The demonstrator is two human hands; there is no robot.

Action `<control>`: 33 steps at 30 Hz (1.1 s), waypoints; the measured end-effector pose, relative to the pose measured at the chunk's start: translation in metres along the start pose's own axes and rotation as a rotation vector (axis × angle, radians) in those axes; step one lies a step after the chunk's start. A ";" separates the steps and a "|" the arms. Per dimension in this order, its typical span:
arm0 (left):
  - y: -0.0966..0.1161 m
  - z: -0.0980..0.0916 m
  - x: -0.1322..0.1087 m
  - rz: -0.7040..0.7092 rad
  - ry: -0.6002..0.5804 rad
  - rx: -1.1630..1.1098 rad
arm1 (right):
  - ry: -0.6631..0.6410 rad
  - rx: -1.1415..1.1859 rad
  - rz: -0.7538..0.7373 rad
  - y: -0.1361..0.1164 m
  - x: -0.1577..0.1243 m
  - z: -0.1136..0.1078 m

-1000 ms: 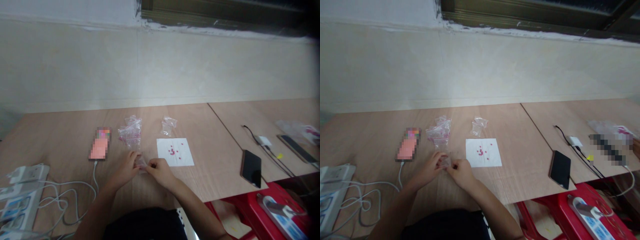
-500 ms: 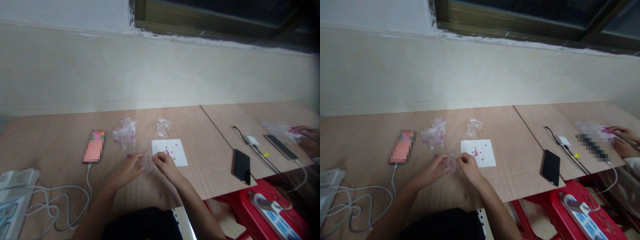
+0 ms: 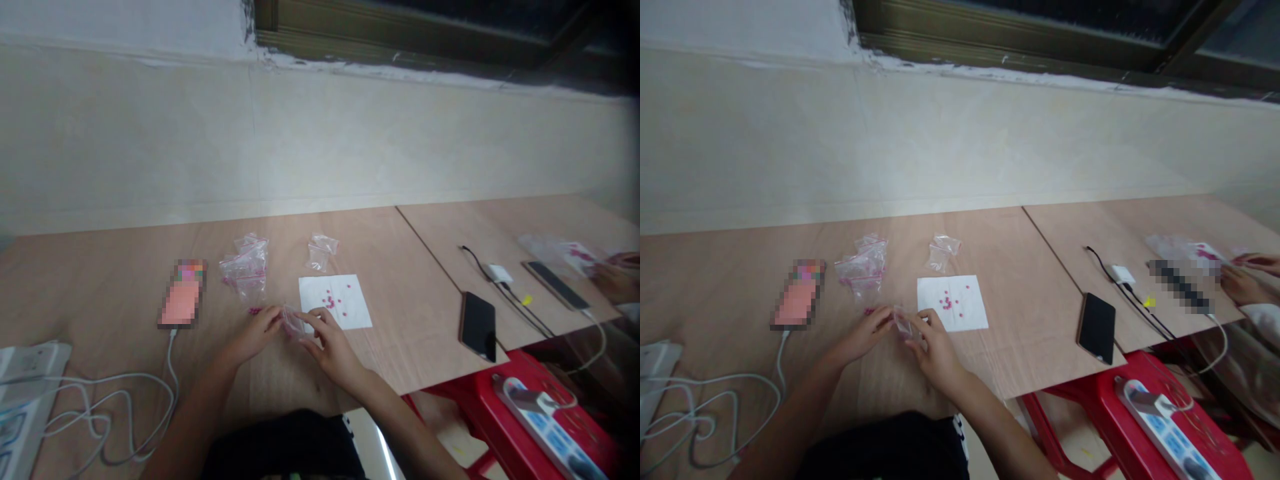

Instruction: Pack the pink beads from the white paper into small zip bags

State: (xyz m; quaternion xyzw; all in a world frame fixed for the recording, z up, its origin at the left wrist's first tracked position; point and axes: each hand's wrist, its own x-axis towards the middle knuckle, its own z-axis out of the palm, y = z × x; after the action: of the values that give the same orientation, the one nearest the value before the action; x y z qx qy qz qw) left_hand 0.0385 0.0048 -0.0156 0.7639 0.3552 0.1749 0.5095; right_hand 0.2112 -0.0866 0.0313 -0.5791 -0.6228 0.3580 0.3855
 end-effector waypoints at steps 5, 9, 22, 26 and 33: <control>-0.001 -0.004 0.000 -0.030 -0.002 -0.005 | -0.004 -0.044 -0.008 0.006 0.009 0.002; -0.005 0.002 -0.006 -0.040 0.061 -0.124 | 0.132 0.072 0.097 0.011 0.012 0.005; -0.003 0.029 0.019 -0.078 0.142 0.116 | 0.376 0.498 0.515 0.058 0.015 0.008; 0.000 0.027 0.027 -0.046 0.132 0.157 | 0.350 0.589 0.537 0.070 0.016 0.007; -0.010 0.029 0.030 -0.112 0.119 0.026 | 0.320 0.689 0.603 0.083 0.011 0.011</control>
State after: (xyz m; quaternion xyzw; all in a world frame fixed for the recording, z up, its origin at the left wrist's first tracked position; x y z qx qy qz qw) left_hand 0.0738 0.0099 -0.0393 0.7376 0.4295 0.1867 0.4865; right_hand 0.2379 -0.0699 -0.0465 -0.6201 -0.2053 0.5456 0.5251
